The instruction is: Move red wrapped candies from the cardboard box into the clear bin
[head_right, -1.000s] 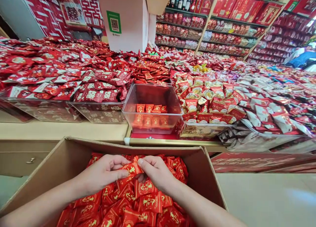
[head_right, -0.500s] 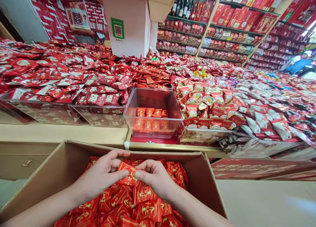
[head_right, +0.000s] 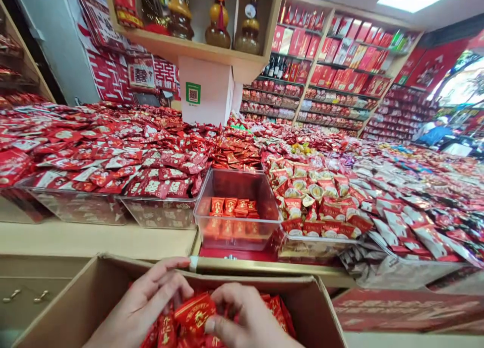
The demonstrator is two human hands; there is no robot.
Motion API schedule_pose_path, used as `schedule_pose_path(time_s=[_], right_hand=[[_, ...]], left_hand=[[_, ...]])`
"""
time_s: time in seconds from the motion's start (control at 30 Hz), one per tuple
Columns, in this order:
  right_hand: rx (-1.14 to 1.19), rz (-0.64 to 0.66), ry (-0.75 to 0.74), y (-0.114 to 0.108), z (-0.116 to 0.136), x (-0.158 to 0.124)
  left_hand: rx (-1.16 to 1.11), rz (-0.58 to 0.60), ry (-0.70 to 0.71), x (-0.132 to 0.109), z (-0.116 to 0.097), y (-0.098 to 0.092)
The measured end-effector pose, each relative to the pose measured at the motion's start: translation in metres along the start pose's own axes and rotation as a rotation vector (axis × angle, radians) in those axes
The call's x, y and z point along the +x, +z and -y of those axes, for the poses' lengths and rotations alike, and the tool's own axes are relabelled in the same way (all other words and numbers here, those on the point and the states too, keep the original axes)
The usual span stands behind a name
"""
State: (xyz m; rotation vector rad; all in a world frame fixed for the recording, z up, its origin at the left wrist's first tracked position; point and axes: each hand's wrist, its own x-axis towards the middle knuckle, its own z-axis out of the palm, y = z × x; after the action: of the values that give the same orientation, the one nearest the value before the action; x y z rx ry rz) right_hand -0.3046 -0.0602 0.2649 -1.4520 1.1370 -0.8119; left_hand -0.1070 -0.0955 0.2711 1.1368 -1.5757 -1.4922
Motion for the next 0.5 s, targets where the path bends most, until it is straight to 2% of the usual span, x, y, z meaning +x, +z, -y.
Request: schedule_pose_path(time_s=[0.13,0.2,0.23,0.3,0.4,0.5], right_hand=[[-0.049,-0.193,-0.269,-0.041,0.073,0.013],[-0.118,-0.297,-0.296,-0.06,0.099,0.035],[-0.191,-0.332,-0.253,-0.067,0.106,0.049],[-0.382,-0.337,-0.067,-0.078,0.108,0.082],[-0.627,-0.253,0.205,-0.086,0.092,0.128],[-0.81,-0.162,0.283,-0.087,0.071,0.161]], left_hand=[[-0.081,-0.099,0.004,0.008,-0.004,-0.011],[-0.086,-0.092,-0.003,0.009,-0.003,-0.011],[-0.074,-0.077,-0.009,0.009,-0.002,-0.01],[-0.021,-0.035,-0.018,0.008,0.001,-0.007],[0.067,0.018,-0.005,0.007,0.006,-0.005],[0.111,0.042,0.041,0.005,0.008,-0.006]])
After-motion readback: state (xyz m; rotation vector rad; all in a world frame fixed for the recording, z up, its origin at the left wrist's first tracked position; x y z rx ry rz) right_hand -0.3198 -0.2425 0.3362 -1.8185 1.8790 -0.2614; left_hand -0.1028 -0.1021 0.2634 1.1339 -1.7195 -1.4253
